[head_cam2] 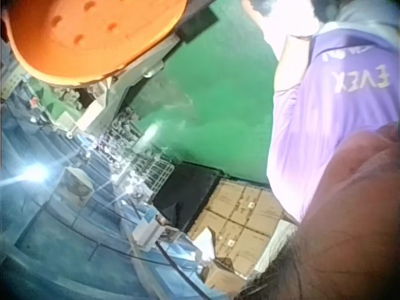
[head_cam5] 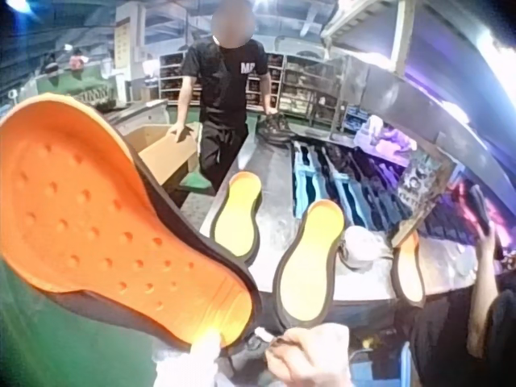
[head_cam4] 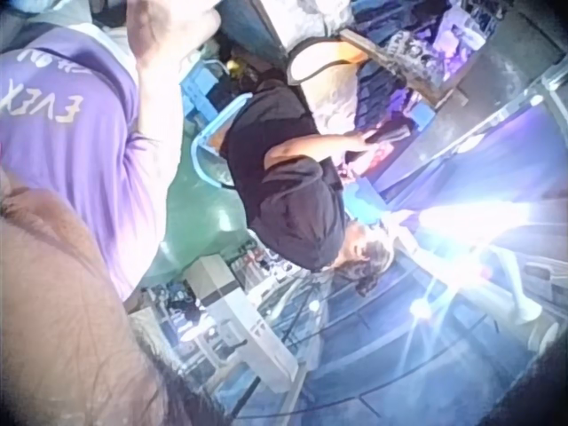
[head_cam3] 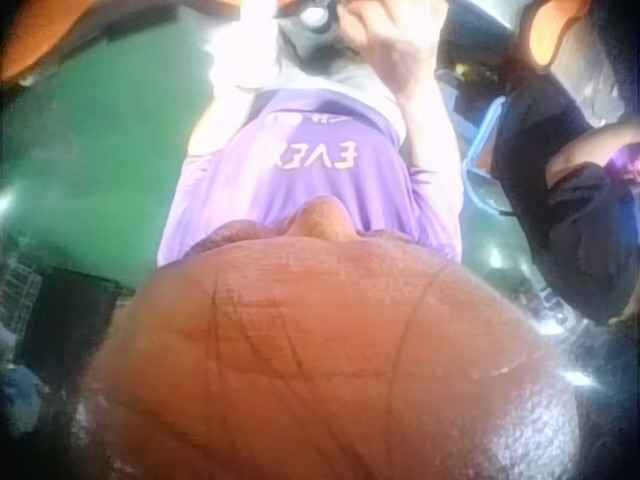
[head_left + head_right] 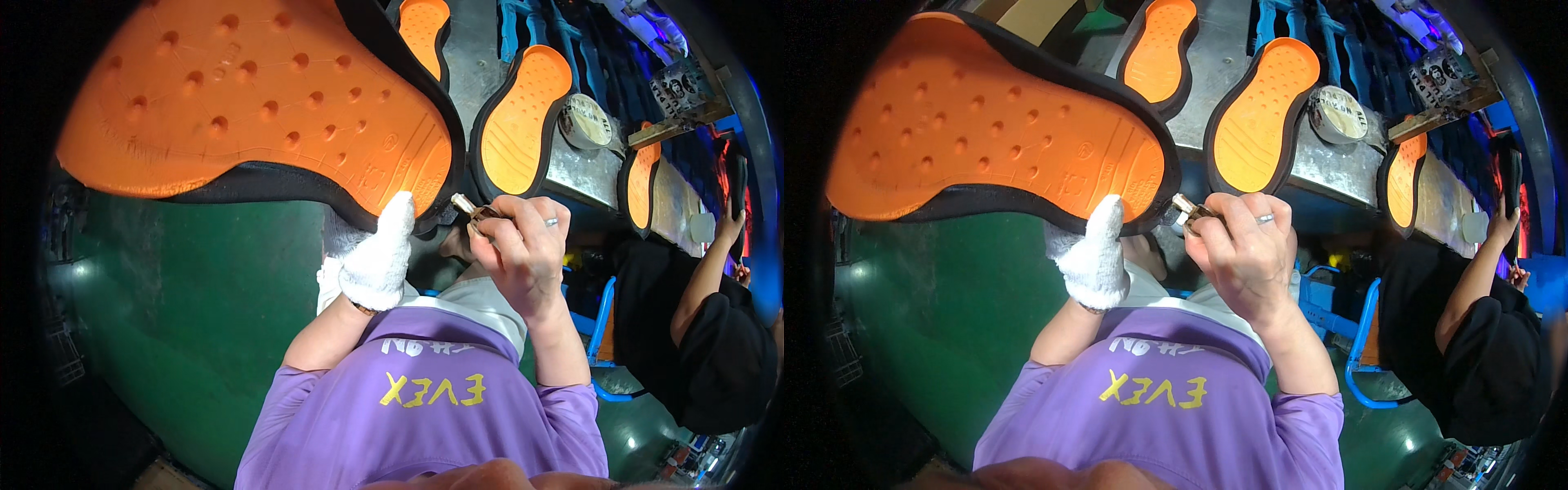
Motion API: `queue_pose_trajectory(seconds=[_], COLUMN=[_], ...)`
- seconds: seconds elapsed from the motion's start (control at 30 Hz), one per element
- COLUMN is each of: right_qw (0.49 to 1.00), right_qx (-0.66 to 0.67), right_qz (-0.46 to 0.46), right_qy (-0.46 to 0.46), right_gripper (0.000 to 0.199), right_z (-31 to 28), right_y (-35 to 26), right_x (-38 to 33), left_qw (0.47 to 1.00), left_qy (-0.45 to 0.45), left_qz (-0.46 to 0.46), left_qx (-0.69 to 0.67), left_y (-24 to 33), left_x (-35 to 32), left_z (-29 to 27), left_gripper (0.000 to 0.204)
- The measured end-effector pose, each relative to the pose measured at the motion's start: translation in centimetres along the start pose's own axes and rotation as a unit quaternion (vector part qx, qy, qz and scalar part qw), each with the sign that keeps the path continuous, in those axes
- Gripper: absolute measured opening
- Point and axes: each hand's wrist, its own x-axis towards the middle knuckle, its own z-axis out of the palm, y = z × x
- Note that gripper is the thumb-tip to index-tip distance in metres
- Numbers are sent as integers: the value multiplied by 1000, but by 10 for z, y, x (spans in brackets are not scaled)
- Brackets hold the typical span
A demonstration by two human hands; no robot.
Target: The person applies glue to the edges of orange shoe soles using a small brush. They repeatedly dip the brush into a container and coat the perimeter of each sole, then place the treated soles on the table. A coworker nearby handles additional soles and shoes.
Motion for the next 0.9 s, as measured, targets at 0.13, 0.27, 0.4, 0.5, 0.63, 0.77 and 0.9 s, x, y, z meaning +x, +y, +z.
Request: queue_pose_trajectory(seconds=[0.13, 0.27, 0.4, 0.5, 0.63, 0.77, 0.9], right_qw=[998, 995, 995, 994, 997, 999, 1000], right_qx=[39, 67, 78, 91, 62, 43, 1], right_qz=[-37, -60, -69, -50, -38, 9, 14], right_qy=[-28, -32, -6, 27, 26, 20, 21], right_gripper=[20, 29, 29, 30, 26, 20, 18], right_z=[0, 3, 12, 6, 11, 8, 7], right_y=[0, 2, 1, 2, -2, -6, 0], right_x=[-4, -17, -25, -24, -21, -16, -10], left_qw=[950, 989, 987, 992, 910, 876, 932], left_qy=[7, 42, 64, 56, 54, 169, 285], left_qz=[89, -27, -149, -111, 141, 153, 39], left_qx=[301, 140, -20, 22, 386, 425, 222], left_y=[-1, -30, -46, -56, -85, -40, -26], left_x=[-10, -9, -1, -4, -25, -16, -9], left_z=[-7, -18, -21, -26, -40, -32, -12], left_gripper=[40, 40, 41, 41, 37, 32, 33])
